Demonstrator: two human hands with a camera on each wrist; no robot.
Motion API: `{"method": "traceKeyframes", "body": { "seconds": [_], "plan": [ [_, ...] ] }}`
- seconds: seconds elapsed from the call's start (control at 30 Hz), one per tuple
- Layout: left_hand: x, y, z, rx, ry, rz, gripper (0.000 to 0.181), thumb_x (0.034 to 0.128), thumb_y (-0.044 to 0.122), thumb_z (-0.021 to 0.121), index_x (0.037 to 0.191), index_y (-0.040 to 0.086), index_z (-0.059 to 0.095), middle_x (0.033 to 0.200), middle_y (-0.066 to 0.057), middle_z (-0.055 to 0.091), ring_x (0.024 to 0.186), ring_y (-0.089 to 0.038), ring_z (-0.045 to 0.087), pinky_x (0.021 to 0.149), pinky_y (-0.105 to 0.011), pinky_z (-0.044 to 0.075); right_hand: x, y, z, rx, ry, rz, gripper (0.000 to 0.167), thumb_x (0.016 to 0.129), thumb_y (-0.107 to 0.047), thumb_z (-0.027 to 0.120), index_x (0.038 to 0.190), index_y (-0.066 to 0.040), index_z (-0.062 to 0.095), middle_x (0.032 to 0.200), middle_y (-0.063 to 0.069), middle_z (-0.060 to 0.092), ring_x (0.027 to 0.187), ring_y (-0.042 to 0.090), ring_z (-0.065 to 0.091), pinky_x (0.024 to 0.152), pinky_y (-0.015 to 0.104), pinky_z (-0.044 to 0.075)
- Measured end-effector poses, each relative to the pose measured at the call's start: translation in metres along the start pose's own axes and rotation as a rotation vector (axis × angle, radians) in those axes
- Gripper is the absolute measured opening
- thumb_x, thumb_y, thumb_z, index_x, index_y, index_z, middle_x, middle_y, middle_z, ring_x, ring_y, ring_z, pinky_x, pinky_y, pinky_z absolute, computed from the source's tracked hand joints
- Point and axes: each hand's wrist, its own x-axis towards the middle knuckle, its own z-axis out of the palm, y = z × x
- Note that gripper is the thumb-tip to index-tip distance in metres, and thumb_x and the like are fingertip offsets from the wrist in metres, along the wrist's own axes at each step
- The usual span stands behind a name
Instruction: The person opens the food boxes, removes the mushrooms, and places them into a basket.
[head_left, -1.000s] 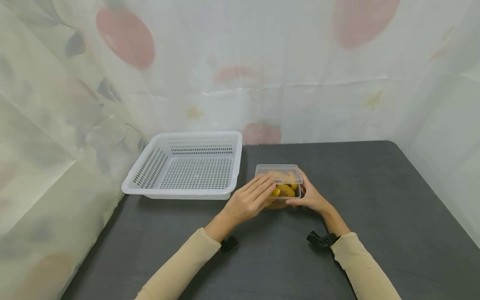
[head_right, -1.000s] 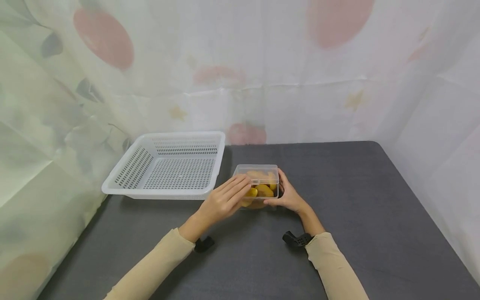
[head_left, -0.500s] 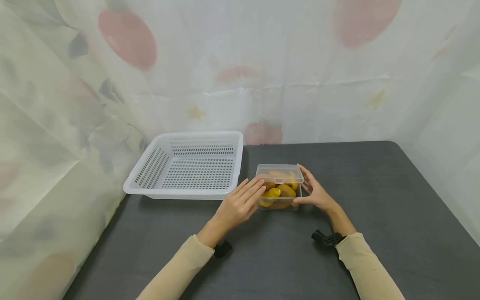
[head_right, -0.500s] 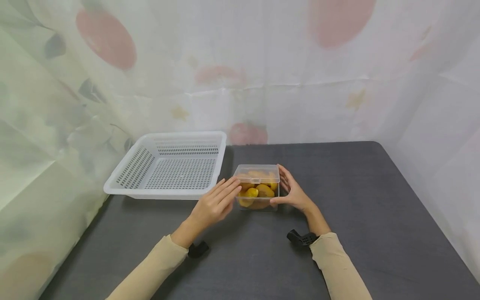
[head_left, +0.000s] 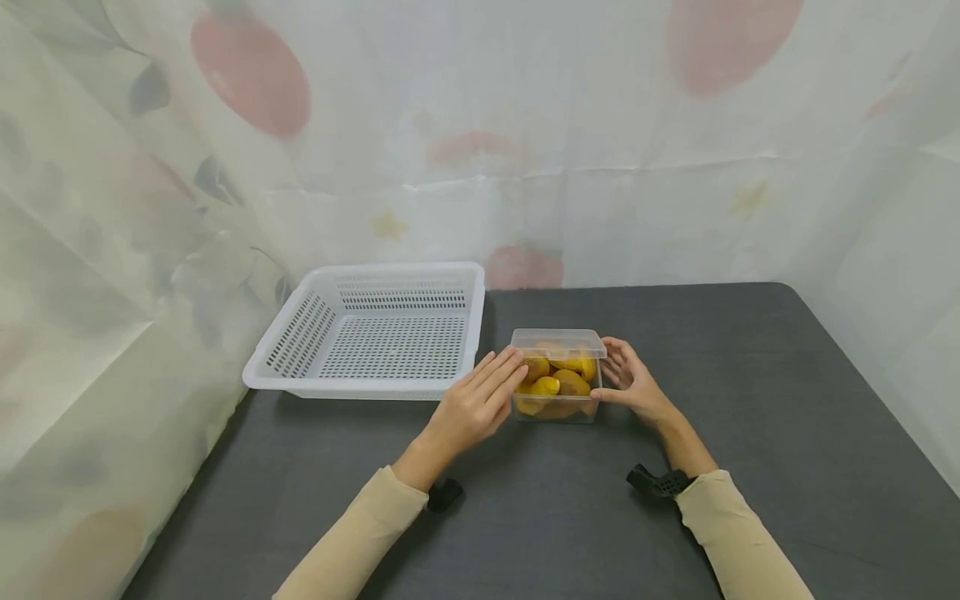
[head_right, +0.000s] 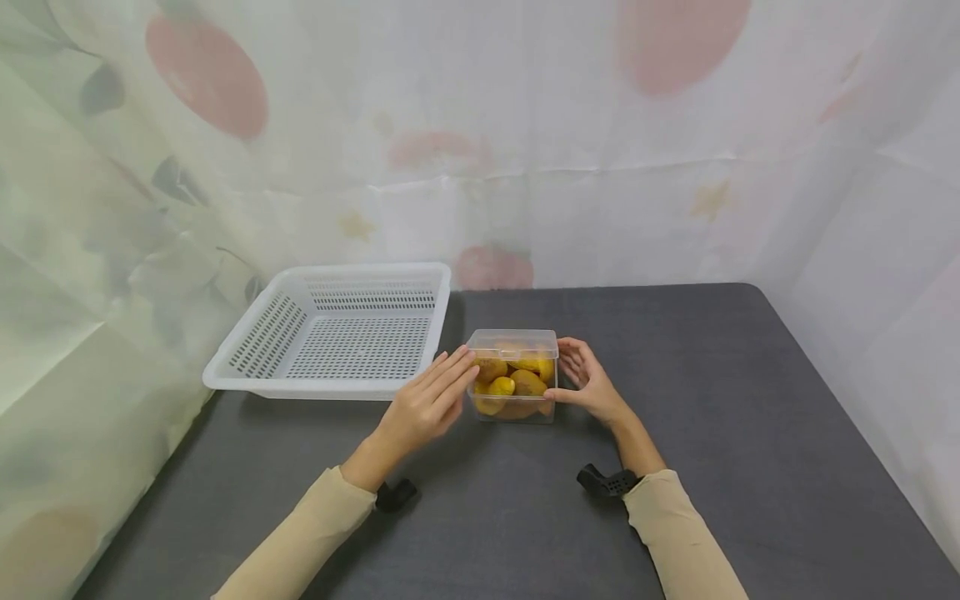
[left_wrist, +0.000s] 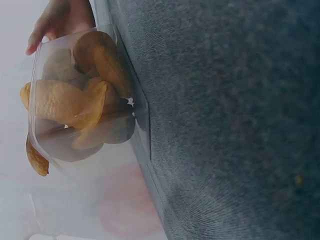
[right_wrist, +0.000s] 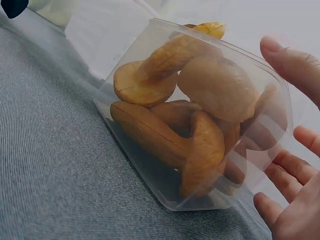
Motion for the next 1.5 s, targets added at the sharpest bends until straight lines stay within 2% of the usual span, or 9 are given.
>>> {"method": "traceKeyframes", "body": {
  "seconds": [0.23, 0.43, 0.67, 0.8, 0.9, 1.13, 1.27, 1.37, 1.5],
  "plan": [
    [0.005, -0.004, 0.002, -0.007, 0.002, -0.010, 0.033, 0.0946, 0.010, 0.049, 0.121, -0.003, 0.064, 0.124, -0.018, 0.067, 0.118, -0.028, 0.065, 0.097, -0.039, 0.056, 0.000, 0.000, 0.002, 0.027, -0.001, -0.021, 0.077, 0.084, -0.006, 0.071, 0.147, -0.003, 0.026, 0.138, -0.025, 0.039, 0.129, -0.016, 0.039, 0.106, 0.001, 0.036],
    [0.009, -0.007, 0.005, -0.003, 0.015, -0.012, 0.033, 0.0923, 0.009, 0.054, 0.121, -0.004, 0.064, 0.124, -0.019, 0.067, 0.118, -0.029, 0.065, 0.096, -0.039, 0.057, 0.000, 0.000, 0.005, 0.052, -0.006, -0.021, 0.069, 0.086, -0.008, 0.070, 0.144, -0.014, 0.032, 0.138, -0.026, 0.039, 0.130, -0.016, 0.037, 0.106, 0.000, 0.034],
    [0.015, -0.010, 0.006, 0.008, 0.005, -0.052, 0.056, 0.0725, 0.008, 0.077, 0.125, -0.005, 0.061, 0.130, -0.020, 0.063, 0.122, -0.031, 0.062, 0.109, -0.039, 0.048, 0.001, 0.002, 0.005, 0.049, -0.028, -0.076, 0.077, 0.087, -0.003, 0.066, 0.149, 0.005, 0.021, 0.143, -0.022, 0.038, 0.135, -0.013, 0.035, 0.107, 0.002, 0.034],
    [0.018, -0.012, 0.006, -0.023, -0.019, -0.076, 0.058, 0.0736, 0.010, 0.075, 0.127, -0.006, 0.058, 0.133, -0.021, 0.061, 0.125, -0.032, 0.059, 0.112, -0.039, 0.045, 0.002, 0.003, 0.004, 0.050, -0.038, -0.088, 0.080, 0.088, -0.003, 0.067, 0.150, 0.007, 0.018, 0.152, -0.007, 0.037, 0.135, -0.011, 0.035, 0.107, 0.004, 0.036],
    [0.019, -0.015, 0.006, -0.045, -0.056, -0.088, 0.056, 0.0794, 0.016, 0.070, 0.130, -0.005, 0.056, 0.136, -0.021, 0.059, 0.128, -0.033, 0.057, 0.114, -0.040, 0.043, 0.002, 0.004, 0.003, 0.054, -0.043, -0.084, 0.080, 0.088, -0.003, 0.066, 0.150, 0.007, 0.017, 0.155, 0.000, 0.034, 0.136, -0.010, 0.035, 0.107, 0.004, 0.037],
    [0.026, -0.019, 0.002, -0.088, -0.176, -0.136, 0.059, 0.0929, 0.033, 0.058, 0.139, -0.004, 0.047, 0.144, -0.020, 0.051, 0.136, -0.034, 0.047, 0.118, -0.044, 0.037, 0.003, 0.005, 0.003, 0.070, -0.055, -0.082, 0.078, 0.088, -0.003, 0.065, 0.150, 0.005, 0.018, 0.147, -0.016, 0.036, 0.136, -0.009, 0.035, 0.107, 0.004, 0.037],
    [0.030, -0.023, 0.000, -0.122, -0.236, -0.163, 0.063, 0.0984, 0.042, 0.047, 0.142, -0.003, 0.042, 0.148, -0.020, 0.046, 0.141, -0.034, 0.042, 0.120, -0.045, 0.035, 0.004, 0.006, 0.002, 0.074, -0.064, -0.081, 0.077, 0.089, -0.003, 0.065, 0.150, 0.004, 0.018, 0.145, -0.017, 0.036, 0.136, -0.009, 0.034, 0.107, 0.004, 0.036],
    [0.033, -0.025, 0.000, -0.122, -0.280, -0.168, 0.067, 0.0996, 0.047, 0.039, 0.144, -0.003, 0.040, 0.150, -0.020, 0.043, 0.143, -0.033, 0.039, 0.120, -0.045, 0.034, 0.004, 0.006, 0.002, 0.086, -0.073, -0.083, 0.077, 0.089, -0.002, 0.064, 0.150, 0.004, 0.018, 0.146, -0.016, 0.035, 0.136, -0.008, 0.034, 0.107, 0.004, 0.036],
    [0.036, -0.029, 0.001, -0.123, -0.337, -0.177, 0.073, 0.0953, 0.050, 0.050, 0.147, 0.000, 0.035, 0.153, -0.021, 0.039, 0.145, -0.032, 0.035, 0.122, -0.046, 0.031, 0.004, 0.006, 0.002, 0.096, -0.077, -0.079, 0.077, 0.089, -0.002, 0.065, 0.150, 0.004, 0.018, 0.147, -0.013, 0.034, 0.136, -0.009, 0.035, 0.107, 0.004, 0.036]
  ]
}}
